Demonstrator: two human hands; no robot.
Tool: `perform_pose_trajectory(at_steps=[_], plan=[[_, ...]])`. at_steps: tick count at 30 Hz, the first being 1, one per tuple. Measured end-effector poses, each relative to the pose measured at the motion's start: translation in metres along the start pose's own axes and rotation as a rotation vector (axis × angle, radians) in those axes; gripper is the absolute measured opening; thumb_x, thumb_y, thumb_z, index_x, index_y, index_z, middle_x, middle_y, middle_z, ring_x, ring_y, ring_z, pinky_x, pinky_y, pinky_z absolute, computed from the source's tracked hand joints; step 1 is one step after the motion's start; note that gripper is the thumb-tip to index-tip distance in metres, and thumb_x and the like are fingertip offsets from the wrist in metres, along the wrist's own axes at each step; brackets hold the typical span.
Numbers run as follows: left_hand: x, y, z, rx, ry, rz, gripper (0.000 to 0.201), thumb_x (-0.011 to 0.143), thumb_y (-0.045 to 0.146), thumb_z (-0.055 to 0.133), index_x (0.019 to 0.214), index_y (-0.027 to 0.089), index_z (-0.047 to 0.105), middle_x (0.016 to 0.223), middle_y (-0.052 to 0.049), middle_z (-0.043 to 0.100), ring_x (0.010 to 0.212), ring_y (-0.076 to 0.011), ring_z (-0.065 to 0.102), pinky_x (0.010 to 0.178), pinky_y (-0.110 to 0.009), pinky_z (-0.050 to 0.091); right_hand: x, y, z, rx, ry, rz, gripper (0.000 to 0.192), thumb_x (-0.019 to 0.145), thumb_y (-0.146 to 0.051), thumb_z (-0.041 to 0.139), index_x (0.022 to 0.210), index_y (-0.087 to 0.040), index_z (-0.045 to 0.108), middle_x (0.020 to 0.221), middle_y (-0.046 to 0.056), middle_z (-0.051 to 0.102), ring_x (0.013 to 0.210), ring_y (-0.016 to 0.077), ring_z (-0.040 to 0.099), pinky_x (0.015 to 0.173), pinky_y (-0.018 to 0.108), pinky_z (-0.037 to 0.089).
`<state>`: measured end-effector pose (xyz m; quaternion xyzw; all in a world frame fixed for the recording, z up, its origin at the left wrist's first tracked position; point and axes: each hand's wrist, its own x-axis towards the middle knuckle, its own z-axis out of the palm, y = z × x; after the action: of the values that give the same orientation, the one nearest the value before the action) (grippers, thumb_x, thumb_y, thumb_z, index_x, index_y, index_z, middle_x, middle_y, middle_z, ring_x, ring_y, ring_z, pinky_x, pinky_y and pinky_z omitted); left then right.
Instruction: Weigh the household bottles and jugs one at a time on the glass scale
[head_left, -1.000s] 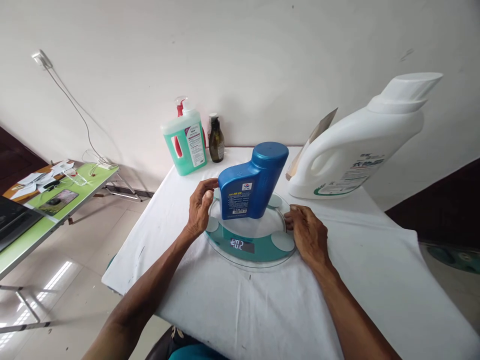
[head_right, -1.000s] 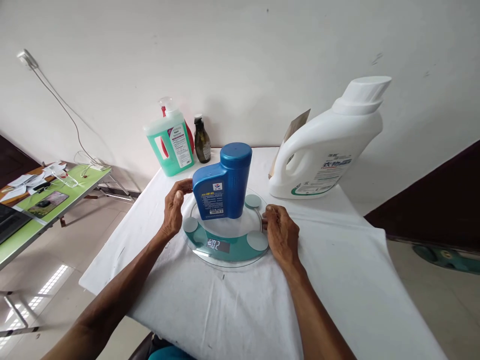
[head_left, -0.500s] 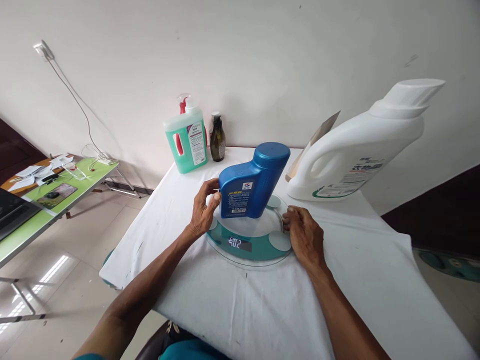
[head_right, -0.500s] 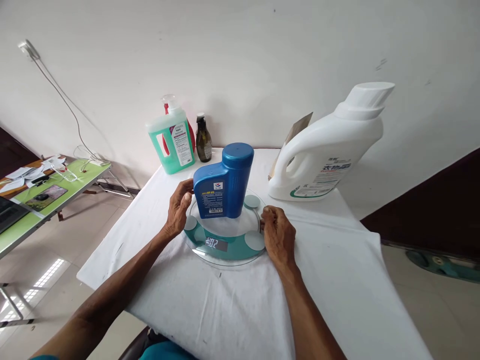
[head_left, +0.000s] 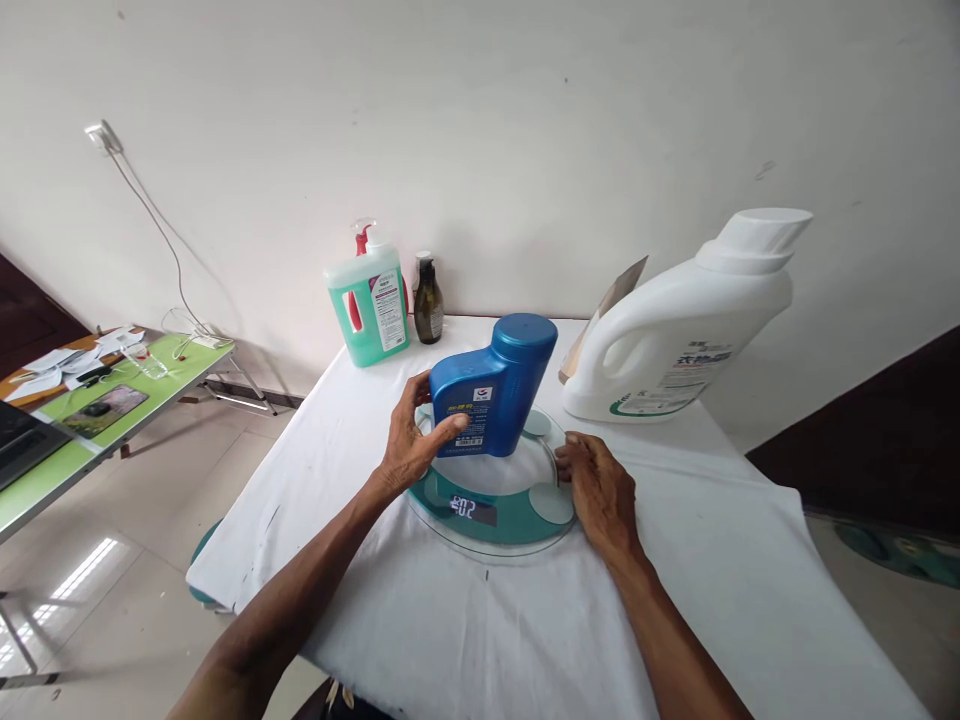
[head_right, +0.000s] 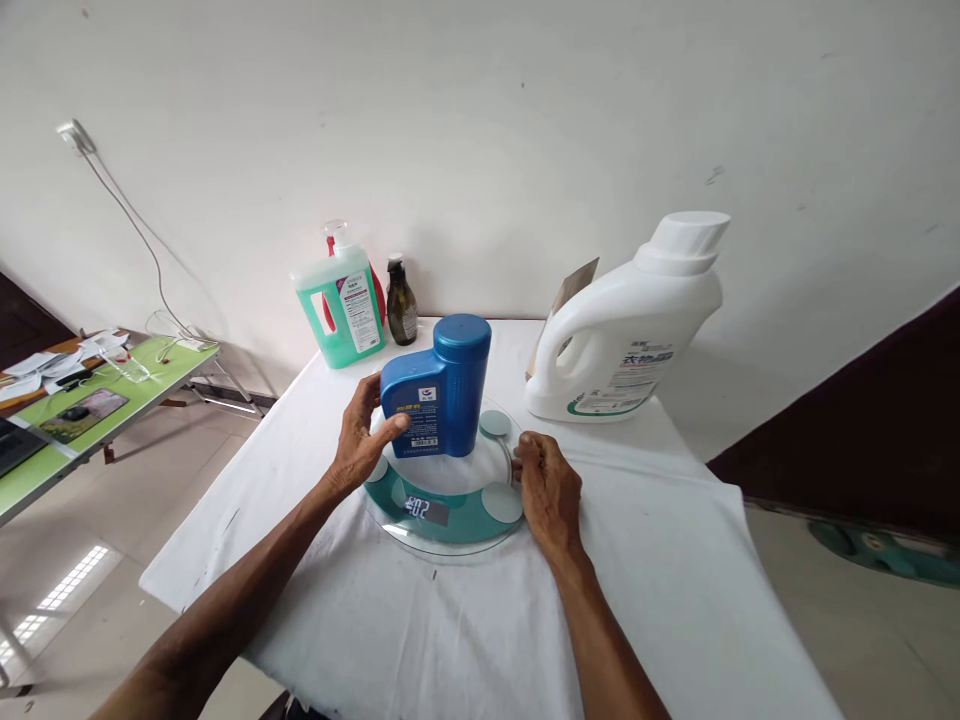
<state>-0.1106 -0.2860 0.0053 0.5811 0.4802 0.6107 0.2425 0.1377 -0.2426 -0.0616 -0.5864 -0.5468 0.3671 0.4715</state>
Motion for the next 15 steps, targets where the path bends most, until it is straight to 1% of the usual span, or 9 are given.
perform_pose_trajectory(at_steps=[2,4,6,9,12,15], plan=[[0.003,0.002,0.007,0.011,0.02,-0.027,0.076,0.078,0.064,0.091,0.137,0.024,0.064,0.133,-0.013,0.074,0.121,-0.0336,0.069,0.107,-0.047,0.055,-0.001,-0.001,-0.001,0.005,0.008,0.009,0.06,0.087,-0.08,0.053,0.1,-0.024,0.068,0.088,0.009,0.078,0.071,0.0261,0.071,0.073,0.04,0.059],[0.007,0.002,0.015,-0.011,0.044,-0.081,0.079,0.071,0.057,0.098,0.135,0.024,0.065,0.129,-0.011,0.075,0.117,-0.0319,0.071,0.102,-0.045,0.058,-0.001,-0.001,-0.001,0.0,0.006,0.023,0.058,0.086,-0.078,0.054,0.1,-0.024,0.068,0.089,0.01,0.079,0.071,0.0264,0.071,0.073,0.04,0.059],[0.01,0.001,0.022,-0.089,0.052,-0.166,0.079,0.065,0.053,0.102,0.129,0.022,0.068,0.12,-0.01,0.078,0.109,-0.0304,0.074,0.095,-0.044,0.062,-0.001,-0.001,-0.002,-0.008,-0.001,0.039,0.057,0.085,-0.077,0.054,0.101,-0.024,0.068,0.09,0.011,0.079,0.072,0.0277,0.072,0.075,0.041,0.06],[0.014,-0.001,0.028,-0.221,0.042,-0.279,0.073,0.057,0.05,0.105,0.115,0.019,0.074,0.105,-0.008,0.08,0.098,-0.0295,0.077,0.089,-0.044,0.064,0.0,0.0,-0.004,-0.031,0.0,0.062,0.054,0.083,-0.074,0.054,0.101,-0.025,0.068,0.089,0.012,0.08,0.075,0.031,0.073,0.077,0.044,0.06],[0.015,-0.002,0.031,-0.282,0.072,-0.302,0.068,0.052,0.045,0.108,0.106,0.019,0.077,0.099,-0.007,0.081,0.095,-0.0296,0.078,0.089,-0.045,0.064,0.003,0.001,-0.006,-0.074,-0.006,0.074,0.049,0.084,-0.071,0.053,0.1,-0.027,0.068,0.088,0.012,0.081,0.077,0.0338,0.074,0.08,0.047,0.06],[0.017,-0.004,0.033,-0.356,0.107,-0.322,0.066,0.05,0.043,0.109,0.104,0.02,0.079,0.099,-0.008,0.082,0.093,-0.0293,0.078,0.089,-0.046,0.065,0.006,0.002,-0.008,-0.128,-0.013,0.106,0.047,0.085,-0.071,0.05,0.097,-0.029,0.068,0.089,0.013,0.081,0.08,0.0362,0.075,0.081,0.049,0.06]])
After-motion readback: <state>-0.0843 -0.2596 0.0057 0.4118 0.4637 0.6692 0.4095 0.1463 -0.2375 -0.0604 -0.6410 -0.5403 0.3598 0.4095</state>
